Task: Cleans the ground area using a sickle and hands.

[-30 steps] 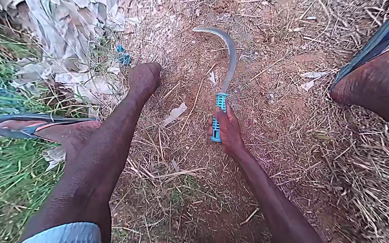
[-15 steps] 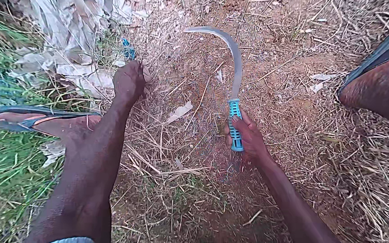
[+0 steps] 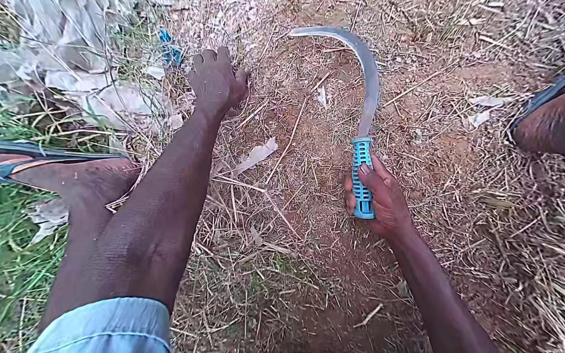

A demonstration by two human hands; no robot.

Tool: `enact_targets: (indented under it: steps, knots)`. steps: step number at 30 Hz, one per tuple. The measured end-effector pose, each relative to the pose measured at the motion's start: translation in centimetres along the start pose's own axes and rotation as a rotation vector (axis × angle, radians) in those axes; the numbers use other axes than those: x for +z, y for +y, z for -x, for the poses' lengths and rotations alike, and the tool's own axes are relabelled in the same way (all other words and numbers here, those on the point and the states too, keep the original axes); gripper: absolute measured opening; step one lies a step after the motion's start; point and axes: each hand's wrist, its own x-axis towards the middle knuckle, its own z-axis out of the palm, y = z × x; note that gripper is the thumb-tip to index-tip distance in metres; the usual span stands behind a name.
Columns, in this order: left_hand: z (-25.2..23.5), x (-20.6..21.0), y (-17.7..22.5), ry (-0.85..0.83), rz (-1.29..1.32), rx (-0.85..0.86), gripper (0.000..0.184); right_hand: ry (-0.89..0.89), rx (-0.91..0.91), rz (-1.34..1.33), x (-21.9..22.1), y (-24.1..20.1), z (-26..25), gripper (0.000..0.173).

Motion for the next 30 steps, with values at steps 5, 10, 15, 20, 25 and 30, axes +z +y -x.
enact_targets:
  steps: [5, 10, 15, 20, 25, 30]
  knots:
    - [1.9, -1.0, -1.1, -0.138, -0.145, -0.096, 0.042, -0.034, -0.045, 0.005, 1.2, -1.0, -0.8, 0.054]
    - [2.4, -2.8, -3.3, -0.103, -0.184, -0.067, 0.041, -0.036, -0.094, -0.104, 5.1, -2.5, -4.4, 0.048]
    - [2.4, -4.4, -5.7, -0.098, -0.193, -0.083, 0.038, -0.060, -0.011, -0.062, 10.6, -1.6, -8.1, 0.050]
    - [5.8, -5.0, -9.9, -0.065, -0.139, -0.175, 0.041, -0.435, 0.299, 0.371, 9.2, 1.7, -4.1, 0.049]
    - [12.2, -1.9, -17.1, -0.077, -0.052, -0.358, 0.050, -0.352, 0.262, 0.174, 7.1, 2.1, -1.8, 0.048]
    - [16.3, -3.8, -14.6, -0.154, 0.200, -0.578, 0.054, -0.249, 0.102, 0.150, 9.1, -0.2, -3.4, 0.049]
